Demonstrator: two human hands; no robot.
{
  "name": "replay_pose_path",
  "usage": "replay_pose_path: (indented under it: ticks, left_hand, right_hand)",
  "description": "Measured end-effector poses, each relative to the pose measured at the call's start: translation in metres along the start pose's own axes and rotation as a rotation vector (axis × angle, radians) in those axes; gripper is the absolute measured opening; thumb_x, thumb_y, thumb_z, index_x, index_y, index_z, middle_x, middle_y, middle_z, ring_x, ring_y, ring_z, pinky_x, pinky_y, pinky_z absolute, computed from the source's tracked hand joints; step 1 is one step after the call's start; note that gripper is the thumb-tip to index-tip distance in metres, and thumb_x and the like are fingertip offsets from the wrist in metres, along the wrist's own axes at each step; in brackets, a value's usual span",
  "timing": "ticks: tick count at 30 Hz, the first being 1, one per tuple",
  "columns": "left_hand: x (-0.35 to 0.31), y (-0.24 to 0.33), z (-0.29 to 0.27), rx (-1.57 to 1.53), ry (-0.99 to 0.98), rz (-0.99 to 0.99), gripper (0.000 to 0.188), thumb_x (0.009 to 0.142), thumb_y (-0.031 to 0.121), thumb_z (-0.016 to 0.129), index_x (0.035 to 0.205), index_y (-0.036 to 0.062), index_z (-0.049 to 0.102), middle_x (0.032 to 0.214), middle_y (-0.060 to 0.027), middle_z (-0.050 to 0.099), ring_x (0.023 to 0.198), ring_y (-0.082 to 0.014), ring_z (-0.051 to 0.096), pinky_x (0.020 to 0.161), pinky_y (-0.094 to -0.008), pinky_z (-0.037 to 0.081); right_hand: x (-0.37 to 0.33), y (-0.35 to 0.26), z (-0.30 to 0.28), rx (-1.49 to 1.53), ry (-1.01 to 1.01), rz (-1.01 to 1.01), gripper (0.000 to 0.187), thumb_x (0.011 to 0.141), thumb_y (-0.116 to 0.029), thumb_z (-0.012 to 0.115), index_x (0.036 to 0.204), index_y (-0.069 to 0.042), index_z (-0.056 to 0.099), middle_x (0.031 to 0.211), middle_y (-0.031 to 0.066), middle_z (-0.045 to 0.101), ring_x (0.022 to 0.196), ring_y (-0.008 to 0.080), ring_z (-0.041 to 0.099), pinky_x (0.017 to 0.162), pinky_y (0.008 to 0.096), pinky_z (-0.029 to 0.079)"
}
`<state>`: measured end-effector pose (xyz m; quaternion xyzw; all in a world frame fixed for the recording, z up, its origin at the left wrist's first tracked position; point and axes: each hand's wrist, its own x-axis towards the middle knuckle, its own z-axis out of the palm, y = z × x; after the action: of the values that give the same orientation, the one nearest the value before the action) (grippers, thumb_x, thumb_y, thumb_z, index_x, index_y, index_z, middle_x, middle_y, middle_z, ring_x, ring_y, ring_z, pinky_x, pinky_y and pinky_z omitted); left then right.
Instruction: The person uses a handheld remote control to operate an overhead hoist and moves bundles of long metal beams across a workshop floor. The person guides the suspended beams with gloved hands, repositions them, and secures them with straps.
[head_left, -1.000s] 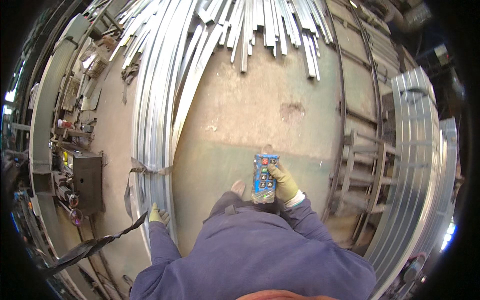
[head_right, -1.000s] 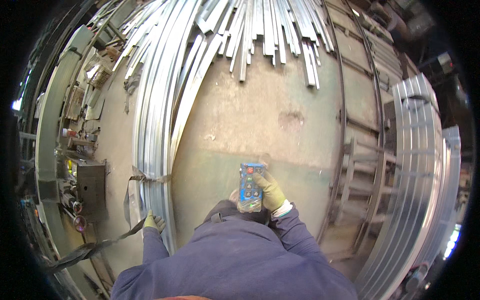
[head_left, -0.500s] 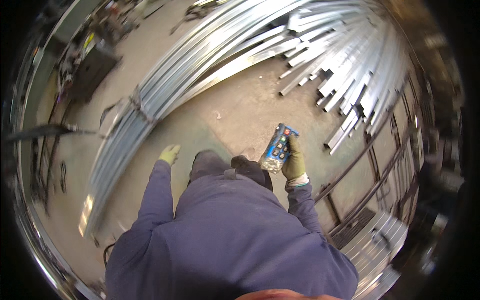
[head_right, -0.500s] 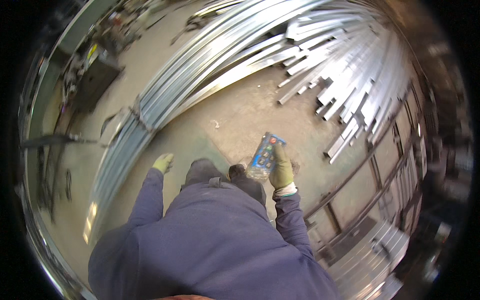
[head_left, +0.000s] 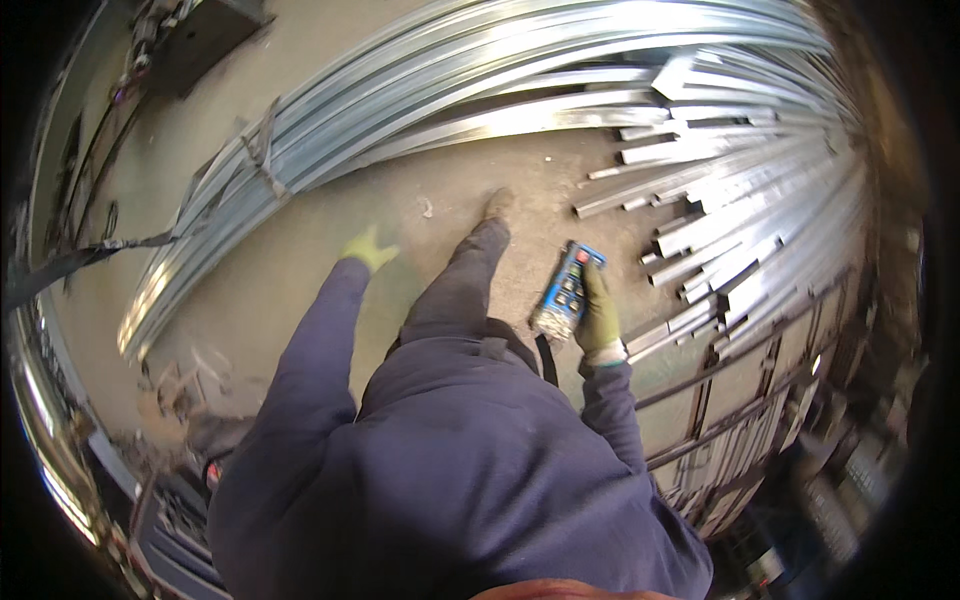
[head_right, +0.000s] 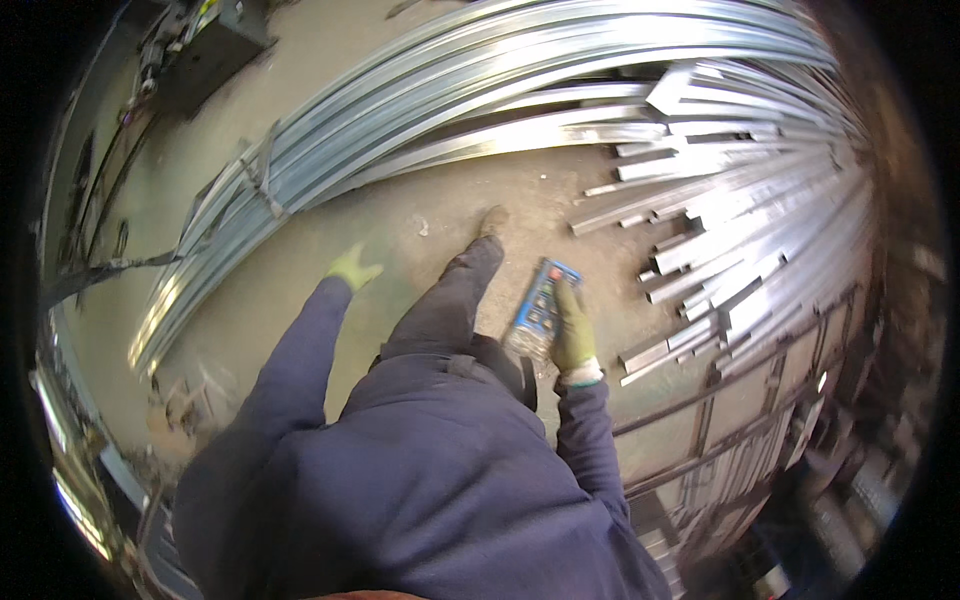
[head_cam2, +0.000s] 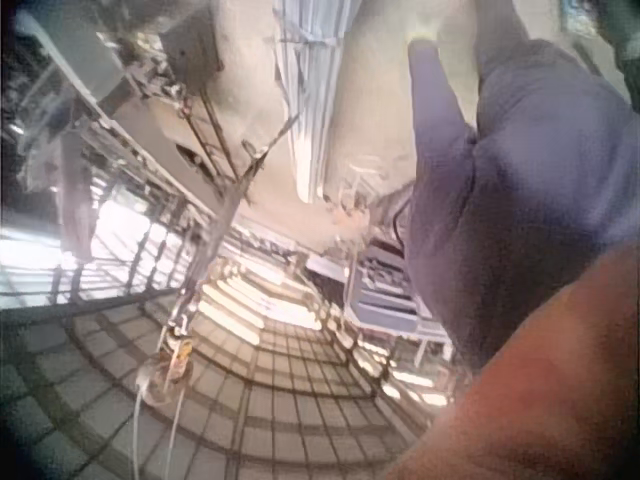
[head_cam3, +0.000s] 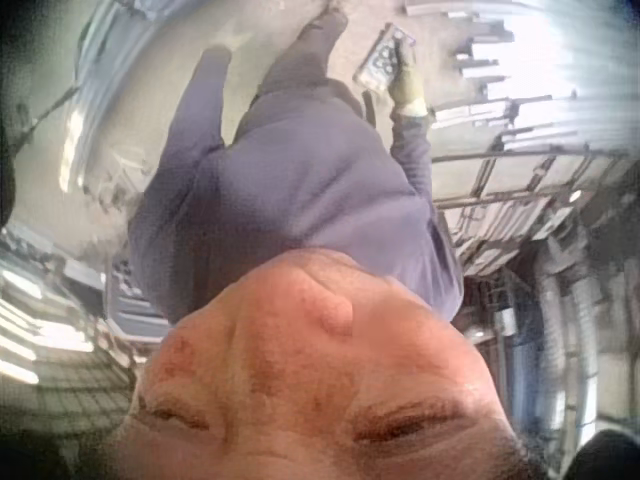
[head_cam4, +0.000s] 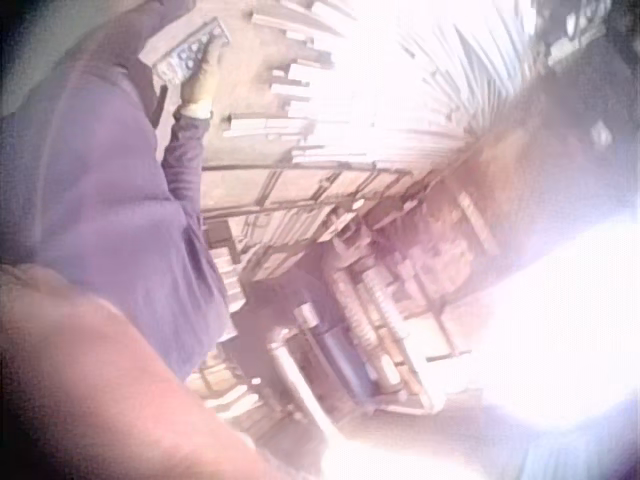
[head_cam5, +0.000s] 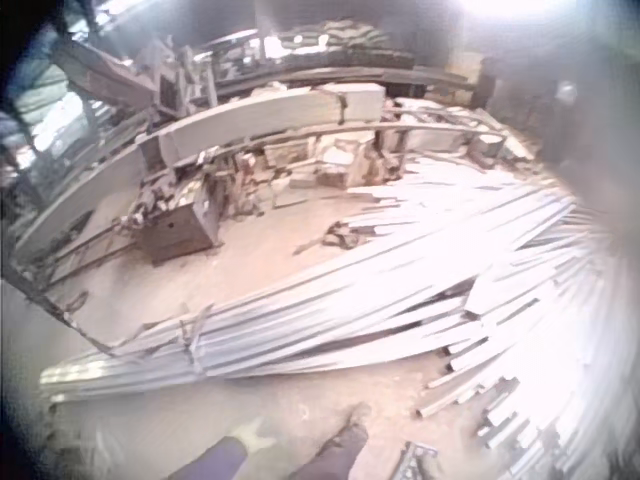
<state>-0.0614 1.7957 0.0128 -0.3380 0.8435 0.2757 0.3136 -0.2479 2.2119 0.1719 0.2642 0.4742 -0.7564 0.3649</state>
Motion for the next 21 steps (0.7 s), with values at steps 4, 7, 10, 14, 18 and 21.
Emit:
replay_pose_path:
  ticks: [4, 7, 10, 14, 18, 21]
  left_hand:
    - [0.156, 0.133, -0.002, 0.200, 0.042, 0.115, 0.106, 0.074, 0.057, 0.079, 0.159, 0.0087, 0.037, 0.160, -0.0208, 0.044, 0.146, -0.0376, 0.044, 0.121, -0.0476, 0.035]
    - [0.266, 0.210, 0.020, 0.232, 0.106, 0.190, 0.107, 0.073, 0.052, 0.081, 0.160, 0.0115, 0.034, 0.164, -0.0191, 0.037, 0.150, -0.0382, 0.036, 0.123, -0.0506, 0.029]
    - [0.358, 0.260, 0.052, 0.328, 0.145, 0.139, 0.113, 0.073, 0.055, 0.084, 0.162, 0.0125, 0.030, 0.165, -0.0179, 0.035, 0.150, -0.0379, 0.034, 0.123, -0.0510, 0.027]
    - [0.448, 0.283, 0.089, 0.394, 0.028, 0.091, 0.102, 0.074, 0.054, 0.083, 0.157, 0.0132, 0.040, 0.154, -0.0168, 0.050, 0.142, -0.0346, 0.049, 0.115, -0.0478, 0.041]
    - [0.482, 0.269, 0.105, 0.357, 0.078, 0.171, 0.083, 0.077, 0.047, 0.080, 0.148, 0.0113, 0.053, 0.142, -0.0183, 0.061, 0.131, -0.0348, 0.059, 0.108, -0.0452, 0.048]
    - [0.483, 0.264, 0.111, 0.333, 0.213, 0.242, 0.060, 0.080, 0.035, 0.077, 0.133, 0.0097, 0.063, 0.129, -0.0192, 0.069, 0.120, -0.0377, 0.066, 0.102, -0.0469, 0.052]
  right_hand:
    - [0.087, -0.040, -0.047, -0.057, 0.114, 0.087, 0.039, 0.104, -0.035, 0.066, 0.132, -0.008, 0.061, 0.108, 0.0033, 0.072, 0.086, 0.0129, 0.072, 0.075, 0.0303, 0.061]
    - [0.148, -0.056, -0.089, -0.194, 0.112, 0.080, 0.049, 0.105, -0.042, 0.062, 0.139, -0.006, 0.062, 0.118, 0.0019, 0.071, 0.099, 0.0097, 0.068, 0.086, 0.0272, 0.058]
    - [0.206, -0.062, -0.136, -0.175, 0.125, 0.112, 0.048, 0.107, -0.041, 0.060, 0.139, -0.005, 0.063, 0.123, 0.0038, 0.070, 0.107, 0.0106, 0.067, 0.093, 0.0288, 0.055]
    - [0.296, -0.064, -0.196, -0.259, 0.082, 0.106, 0.052, 0.104, -0.045, 0.063, 0.136, -0.004, 0.062, 0.115, 0.0041, 0.070, 0.097, 0.0128, 0.067, 0.084, 0.0276, 0.055]
    - [0.387, -0.081, -0.236, -0.239, -0.100, 0.084, 0.058, 0.101, -0.056, 0.062, 0.123, -0.003, 0.064, 0.101, 0.0060, 0.069, 0.087, 0.0181, 0.067, 0.075, 0.0317, 0.056]
    - [0.434, -0.097, -0.249, -0.248, -0.182, 0.030, 0.063, 0.101, -0.061, 0.058, 0.127, -0.004, 0.062, 0.100, 0.0075, 0.068, 0.083, 0.0193, 0.067, 0.071, 0.0320, 0.056]
